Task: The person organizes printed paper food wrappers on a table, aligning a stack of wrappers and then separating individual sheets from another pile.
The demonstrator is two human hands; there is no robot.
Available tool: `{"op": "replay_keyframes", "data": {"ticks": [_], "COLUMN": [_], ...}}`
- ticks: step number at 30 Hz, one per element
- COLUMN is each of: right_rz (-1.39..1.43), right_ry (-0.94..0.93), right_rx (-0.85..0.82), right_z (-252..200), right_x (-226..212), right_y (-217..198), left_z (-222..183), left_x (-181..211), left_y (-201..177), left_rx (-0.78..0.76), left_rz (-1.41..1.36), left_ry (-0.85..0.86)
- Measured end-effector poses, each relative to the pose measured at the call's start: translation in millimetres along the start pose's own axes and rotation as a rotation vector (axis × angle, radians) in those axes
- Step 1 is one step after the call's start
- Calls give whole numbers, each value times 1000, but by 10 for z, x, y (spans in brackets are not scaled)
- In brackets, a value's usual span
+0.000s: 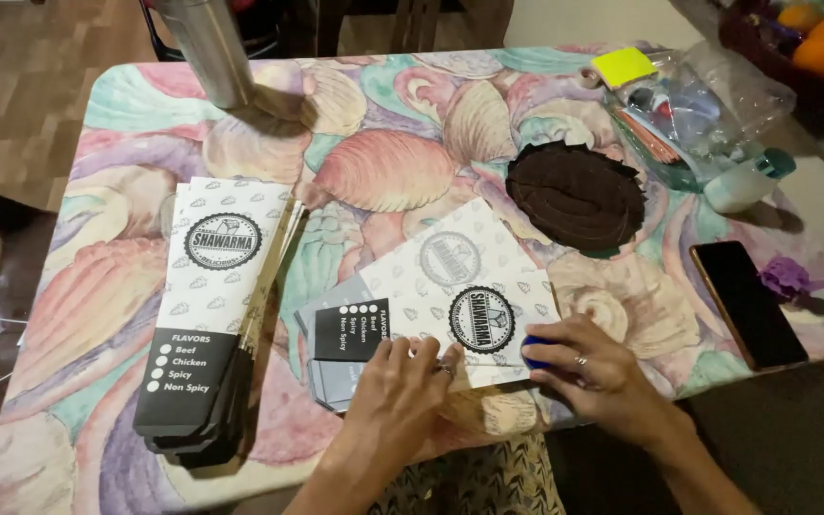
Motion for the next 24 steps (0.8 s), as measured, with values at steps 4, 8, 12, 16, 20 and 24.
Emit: {"op": "replay_keyframes", "data": {"ticks": [4, 8, 12, 16, 20, 24], "right_rz": [32, -31, -186, -238, -285, -292], "right_ry": [34, 120, 265, 423, 389, 378], "right_rx": [82, 116, 357, 385, 364, 382], "right_z": [-143, -319, -395, -493, -541, -531], "right_x": [14, 201, 401, 595, 639, 603], "right_y": [-128, -282, -517, -471, -436, -425], "left_z": [23, 33, 49, 86, 63, -86], "left_x": [-29, 2, 5, 3, -148, -817], "left_y": [-57, -95, -214, -137, -270, -1007], "left_rx": [-4, -56, -148, -143, 95, 559], "left_rz": [-22, 55, 108, 180, 132, -229], "left_ry": [51, 164, 319, 317, 220, -119]}}
Point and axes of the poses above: each hand's wrist, its own z-axis towards the middle knuckle, its own y-axis out of the palm, x = y × z, the point moved 7 cm from there along z, towards the middle knuckle, and after that the axes turned 10 degrees about z, right-handed, at the moved point
